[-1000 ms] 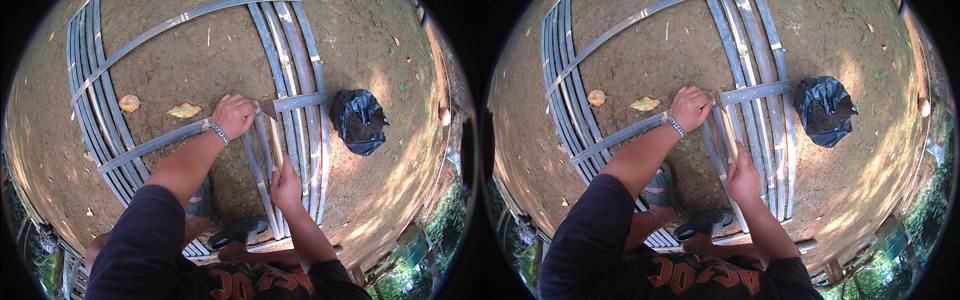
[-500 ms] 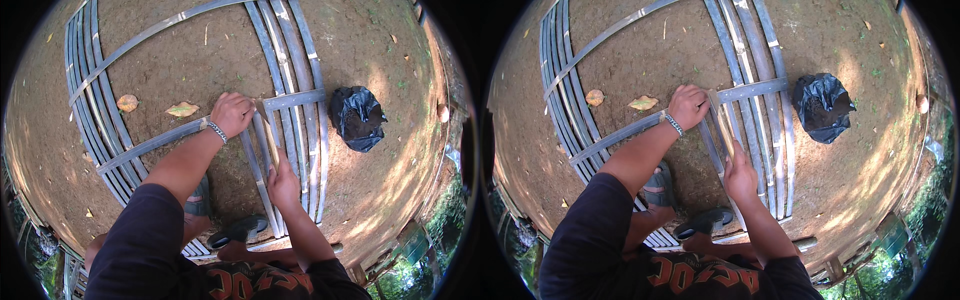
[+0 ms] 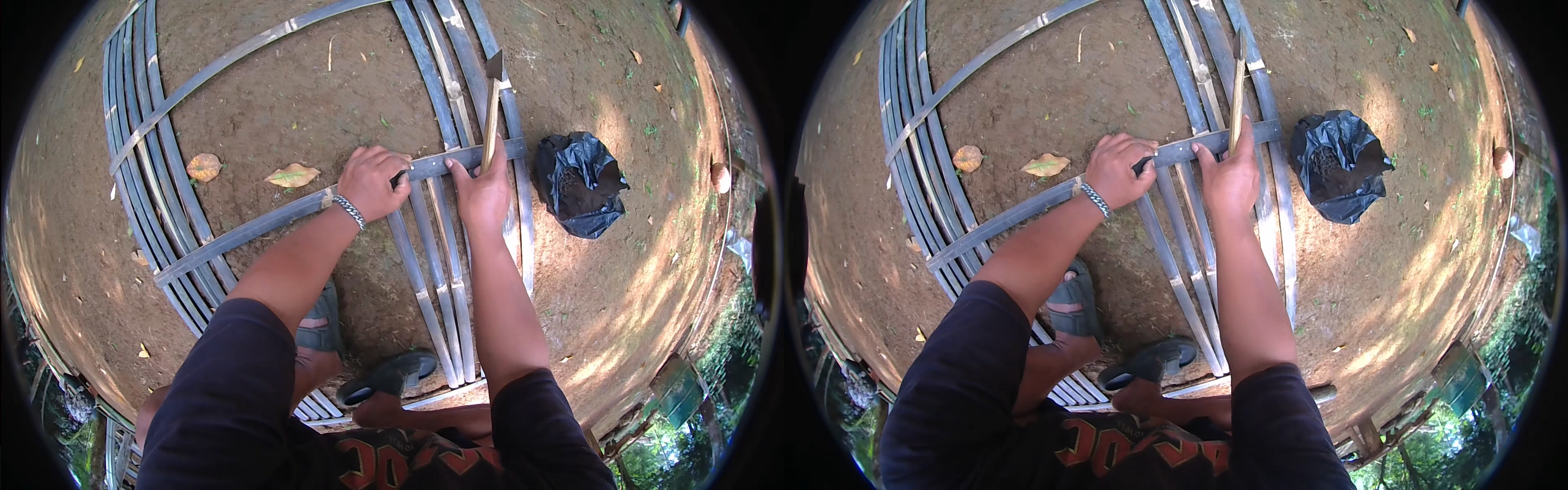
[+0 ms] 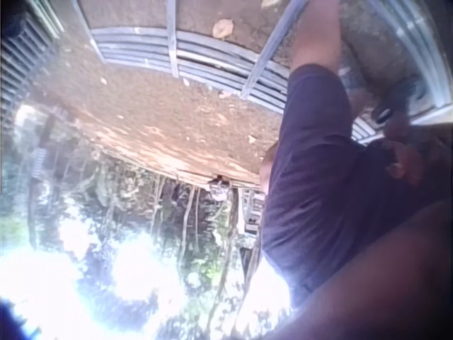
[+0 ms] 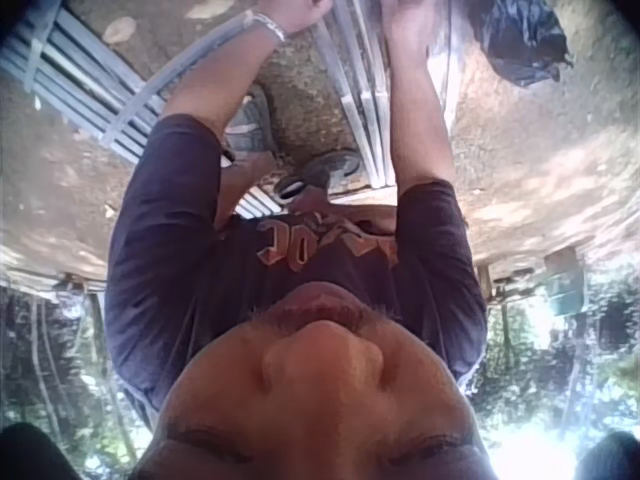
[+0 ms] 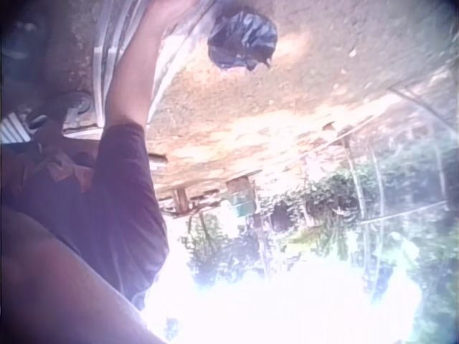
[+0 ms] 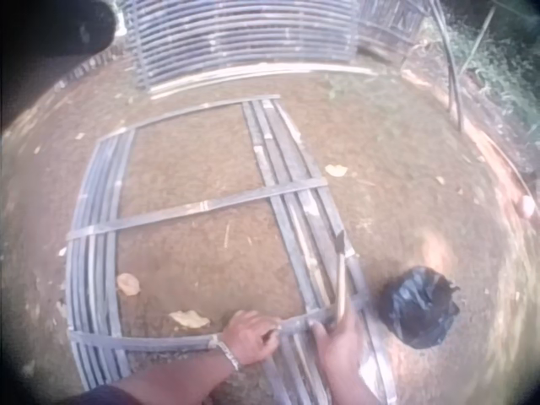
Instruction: The person assembles a rectangular bamboo frame by arranging split bamboo strips on the ground. They use a hammer to drive nails into the intersections of the strips to secure the structure.
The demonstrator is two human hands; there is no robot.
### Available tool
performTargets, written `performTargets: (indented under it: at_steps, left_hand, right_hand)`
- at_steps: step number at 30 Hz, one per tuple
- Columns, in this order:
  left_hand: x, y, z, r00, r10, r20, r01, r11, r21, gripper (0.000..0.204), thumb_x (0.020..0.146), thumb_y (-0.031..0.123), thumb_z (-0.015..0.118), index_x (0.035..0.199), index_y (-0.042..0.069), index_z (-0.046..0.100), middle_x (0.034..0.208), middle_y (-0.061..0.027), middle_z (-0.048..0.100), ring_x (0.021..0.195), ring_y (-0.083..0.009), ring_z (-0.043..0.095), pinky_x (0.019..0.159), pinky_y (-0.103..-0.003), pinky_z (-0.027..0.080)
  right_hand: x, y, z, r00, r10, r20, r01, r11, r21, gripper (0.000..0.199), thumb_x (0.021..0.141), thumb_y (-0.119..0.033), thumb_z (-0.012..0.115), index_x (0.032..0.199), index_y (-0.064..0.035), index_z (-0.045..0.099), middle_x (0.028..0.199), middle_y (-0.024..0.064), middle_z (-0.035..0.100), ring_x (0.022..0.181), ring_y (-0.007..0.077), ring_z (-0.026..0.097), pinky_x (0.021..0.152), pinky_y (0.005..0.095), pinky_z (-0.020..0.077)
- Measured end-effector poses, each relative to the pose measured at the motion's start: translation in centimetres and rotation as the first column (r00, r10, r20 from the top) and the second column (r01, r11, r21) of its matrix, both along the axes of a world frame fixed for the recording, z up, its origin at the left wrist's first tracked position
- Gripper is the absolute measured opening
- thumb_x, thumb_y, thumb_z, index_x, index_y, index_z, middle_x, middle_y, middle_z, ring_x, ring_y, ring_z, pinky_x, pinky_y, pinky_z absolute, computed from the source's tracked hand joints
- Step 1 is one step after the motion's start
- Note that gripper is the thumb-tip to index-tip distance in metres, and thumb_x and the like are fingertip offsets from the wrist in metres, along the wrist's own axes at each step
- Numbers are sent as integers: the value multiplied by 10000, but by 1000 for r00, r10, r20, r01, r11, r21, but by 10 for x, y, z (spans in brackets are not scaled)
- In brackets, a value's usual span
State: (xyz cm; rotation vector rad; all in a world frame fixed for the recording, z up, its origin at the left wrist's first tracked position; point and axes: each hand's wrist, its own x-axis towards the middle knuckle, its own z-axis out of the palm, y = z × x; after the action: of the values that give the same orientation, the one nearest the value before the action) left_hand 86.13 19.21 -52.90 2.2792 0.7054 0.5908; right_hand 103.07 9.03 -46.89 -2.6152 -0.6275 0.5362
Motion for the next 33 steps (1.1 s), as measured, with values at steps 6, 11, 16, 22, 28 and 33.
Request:
performTargets:
  at_steps: [6, 11, 16, 22, 28, 33]
  left_hand:
    - [-2, 3, -5, 998, 60, 10, -60, 997, -49, 181, 806, 78, 645, 977, 79, 705, 1131, -51, 758, 1049, -260, 671, 930, -442, 479]
    - [10, 3, -7, 833, 513, -206, -507, 858, 85, 376, 933, 195, 591, 1285, 64, 611, 1489, -151, 529, 1424, -335, 424, 1192, -558, 244]
    - [39, 3, -11, 656, 622, -427, -632, 762, 140, 533, 1018, 312, 521, 1464, 26, 462, 1642, -213, 296, 1563, -371, 182, 1263, -610, 76]
    - [40, 6, 0, 714, 528, -459, -538, 834, 122, 461, 1033, 258, 490, 1448, 57, 492, 1645, -196, 304, 1554, -378, 205, 1249, -640, 96]
    - [39, 5, -2, 703, 529, -474, -538, 833, 131, 443, 1028, 249, 497, 1442, 92, 505, 1639, -181, 313, 1548, -378, 221, 1248, -640, 109]
    - [37, 6, 0, 696, 534, -480, -548, 827, 126, 437, 1033, 227, 478, 1450, 98, 498, 1637, -167, 316, 1554, -357, 214, 1253, -636, 107]
  right_hand:
    - [1, 5, -1, 1000, 22, -13, -23, 993, -115, 961, 770, -393, 894, 1567, -203, 390, 1196, 238, 702, 1089, 412, 683, 942, 481, 533]
    - [8, 9, 1, 995, -2, -104, -18, 981, -192, 982, 761, -387, 904, 1574, -205, 384, 1176, 225, 711, 1071, 389, 691, 936, 475, 535]
    - [9, 6, -7, 995, -15, -95, 2, 990, -138, 988, 748, -357, 918, 1572, -190, 398, 1166, 237, 707, 1068, 383, 690, 929, 471, 536]
    - [5, 6, -6, 998, 51, -27, -54, 994, -92, 952, 771, -303, 908, 1570, -178, 405, 1213, 248, 686, 1075, 407, 685, 928, 483, 534]
    - [-1, -28, 20, 958, 254, -131, -227, 955, 190, 682, 960, -208, 710, 1554, -73, 402, 1269, 293, 657, 1051, 447, 699, 896, 451, 560]
    - [-43, -100, 61, 855, 453, -251, -391, 882, 262, 535, 1031, -129, 567, 1526, -2, 407, 1282, 332, 632, 1146, 489, 660, 938, 469, 547]
